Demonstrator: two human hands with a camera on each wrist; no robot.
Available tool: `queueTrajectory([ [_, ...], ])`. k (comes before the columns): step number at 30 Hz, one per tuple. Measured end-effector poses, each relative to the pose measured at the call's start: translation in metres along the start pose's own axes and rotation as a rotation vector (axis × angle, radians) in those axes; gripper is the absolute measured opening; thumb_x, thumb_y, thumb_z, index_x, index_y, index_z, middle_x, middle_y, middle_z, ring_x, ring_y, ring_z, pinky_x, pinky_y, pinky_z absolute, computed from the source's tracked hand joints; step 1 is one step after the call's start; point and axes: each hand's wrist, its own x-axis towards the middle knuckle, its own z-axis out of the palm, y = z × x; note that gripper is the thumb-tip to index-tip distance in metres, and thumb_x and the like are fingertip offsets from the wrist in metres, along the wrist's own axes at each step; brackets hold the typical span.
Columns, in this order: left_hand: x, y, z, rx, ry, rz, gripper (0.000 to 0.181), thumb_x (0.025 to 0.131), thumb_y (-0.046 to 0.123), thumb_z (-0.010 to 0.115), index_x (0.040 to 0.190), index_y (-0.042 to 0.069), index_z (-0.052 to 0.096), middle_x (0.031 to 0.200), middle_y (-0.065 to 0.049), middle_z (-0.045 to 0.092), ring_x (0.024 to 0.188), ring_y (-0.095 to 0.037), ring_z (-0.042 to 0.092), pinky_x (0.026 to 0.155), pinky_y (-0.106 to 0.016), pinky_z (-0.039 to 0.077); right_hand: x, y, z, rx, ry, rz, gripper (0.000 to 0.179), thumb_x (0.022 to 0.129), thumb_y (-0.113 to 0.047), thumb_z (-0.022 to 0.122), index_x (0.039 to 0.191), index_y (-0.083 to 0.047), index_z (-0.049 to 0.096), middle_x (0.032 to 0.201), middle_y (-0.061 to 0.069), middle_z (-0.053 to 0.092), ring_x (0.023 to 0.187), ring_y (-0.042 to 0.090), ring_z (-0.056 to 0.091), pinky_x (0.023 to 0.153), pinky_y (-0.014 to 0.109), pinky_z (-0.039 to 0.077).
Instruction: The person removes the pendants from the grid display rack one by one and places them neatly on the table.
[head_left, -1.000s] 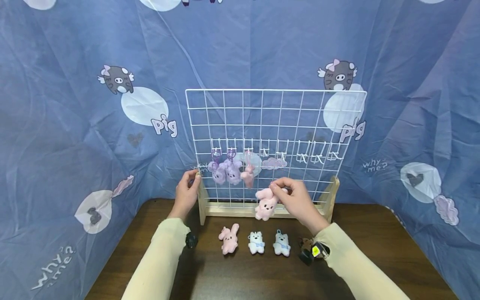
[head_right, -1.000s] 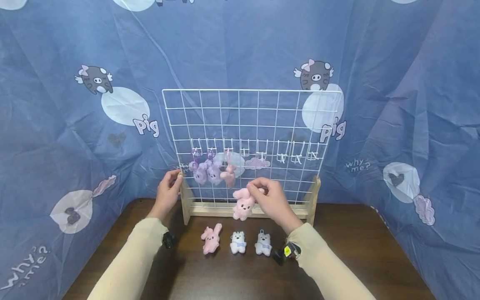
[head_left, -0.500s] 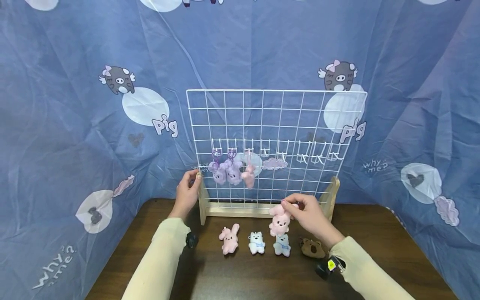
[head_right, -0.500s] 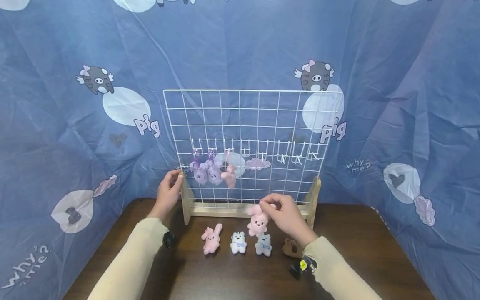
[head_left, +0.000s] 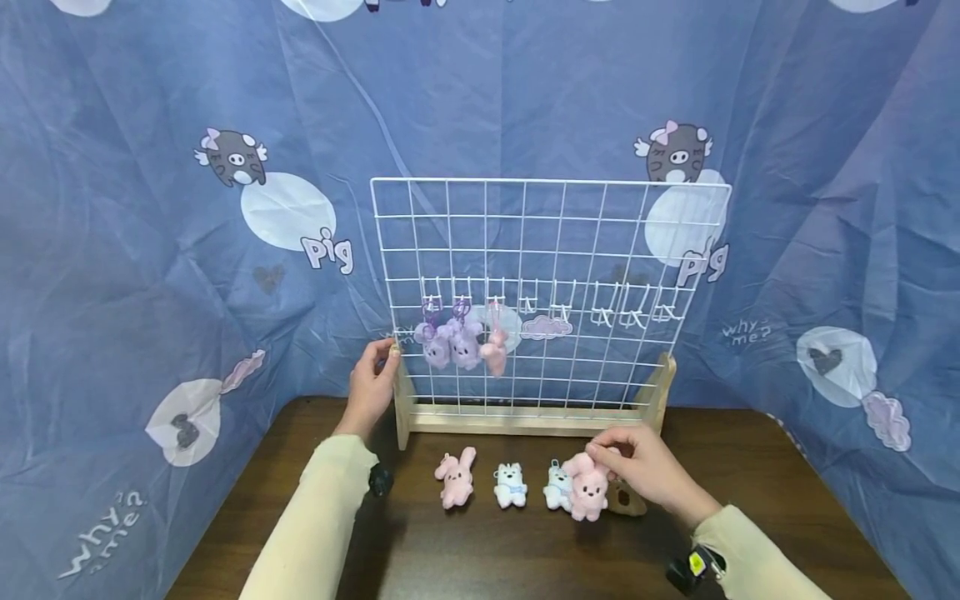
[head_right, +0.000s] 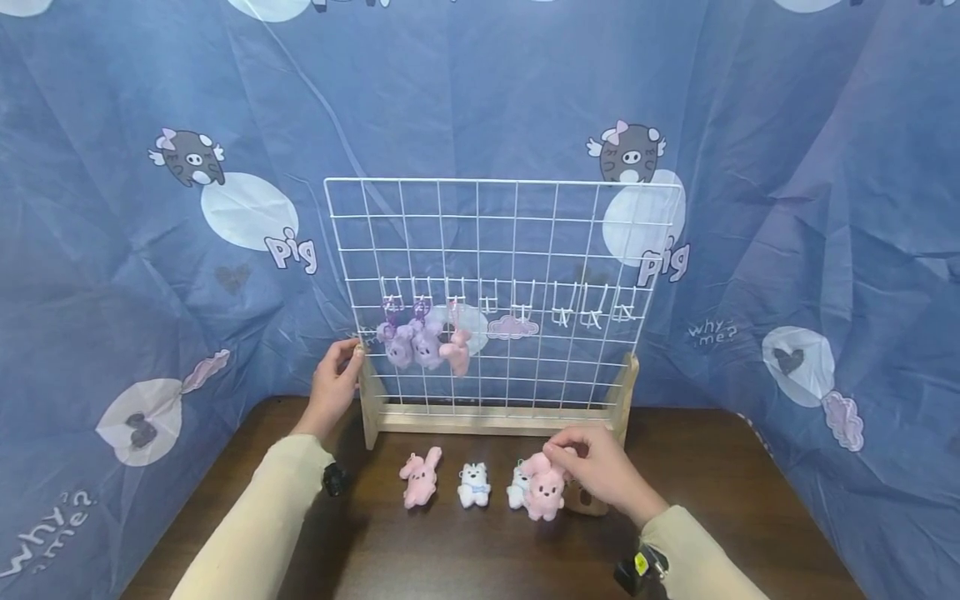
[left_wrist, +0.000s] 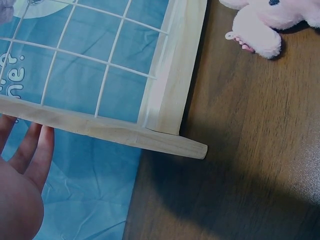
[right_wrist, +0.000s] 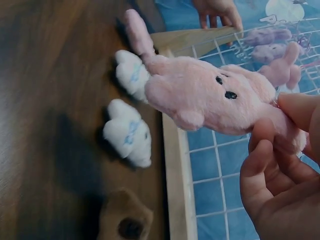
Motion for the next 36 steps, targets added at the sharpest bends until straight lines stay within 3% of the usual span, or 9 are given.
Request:
queueTrajectory([
  [5, 0.001, -0.002, 0.0, -0.002, -0.003, 0.01, 0.034, 0.11, 0.023, 0.057, 0.139, 0.006, 0.059, 0.132, -0.019, 0.067, 0.122, -0.033, 0.062, 0.1, -0.046, 0.047, -0.011, 0.009, -0.003, -0.026, -0.042, -0.011, 0.01, 0.099, -0.015, 0.073, 0.096, -0.008, 0.08, 0.078, -0.001, 0.071, 0.06, 0.009, 0.061, 0.054, 0.029, 0.055],
  [13, 0.003, -0.003, 0.0, -0.005, 0.002, 0.016, 0.033, 0.109, 0.022, 0.058, 0.137, 0.005, 0.06, 0.132, -0.02, 0.068, 0.121, -0.033, 0.062, 0.099, -0.045, 0.047, -0.032, 0.025, -0.009, -0.076, -0.138, -0.002, 0.009, 0.1, -0.017, 0.073, 0.097, -0.011, 0.08, 0.08, -0.004, 0.072, 0.063, 0.002, 0.059, 0.054, 0.027, 0.055],
  [20, 0.003, 0.0, -0.001, -0.015, -0.006, 0.008, 0.034, 0.109, 0.022, 0.057, 0.139, 0.005, 0.059, 0.133, -0.02, 0.066, 0.126, -0.033, 0.061, 0.103, -0.048, 0.047, -0.044, 0.044, -0.012, -0.136, -0.237, -0.012, 0.012, 0.099, -0.017, 0.073, 0.088, -0.019, 0.077, 0.073, -0.01, 0.066, 0.058, 0.001, 0.058, 0.052, 0.026, 0.052],
  [30, 0.002, 0.0, 0.0, -0.029, -0.004, 0.005, 0.033, 0.109, 0.022, 0.057, 0.138, 0.005, 0.06, 0.132, -0.02, 0.066, 0.127, -0.032, 0.06, 0.104, -0.046, 0.045, -0.054, 0.056, -0.015, -0.347, -0.242, -0.152, 0.014, 0.096, -0.016, 0.077, 0.085, -0.024, 0.077, 0.075, -0.02, 0.066, 0.064, -0.006, 0.053, 0.056, 0.021, 0.046],
  [36, 0.002, -0.002, 0.0, -0.025, -0.001, 0.01, 0.033, 0.109, 0.02, 0.058, 0.137, 0.004, 0.06, 0.131, -0.02, 0.067, 0.125, -0.032, 0.061, 0.104, -0.046, 0.046, -0.058, 0.062, -0.013, -0.363, -0.291, -0.199, 0.013, 0.094, -0.012, 0.078, 0.086, -0.022, 0.077, 0.078, -0.02, 0.067, 0.069, -0.007, 0.054, 0.058, 0.021, 0.047],
])
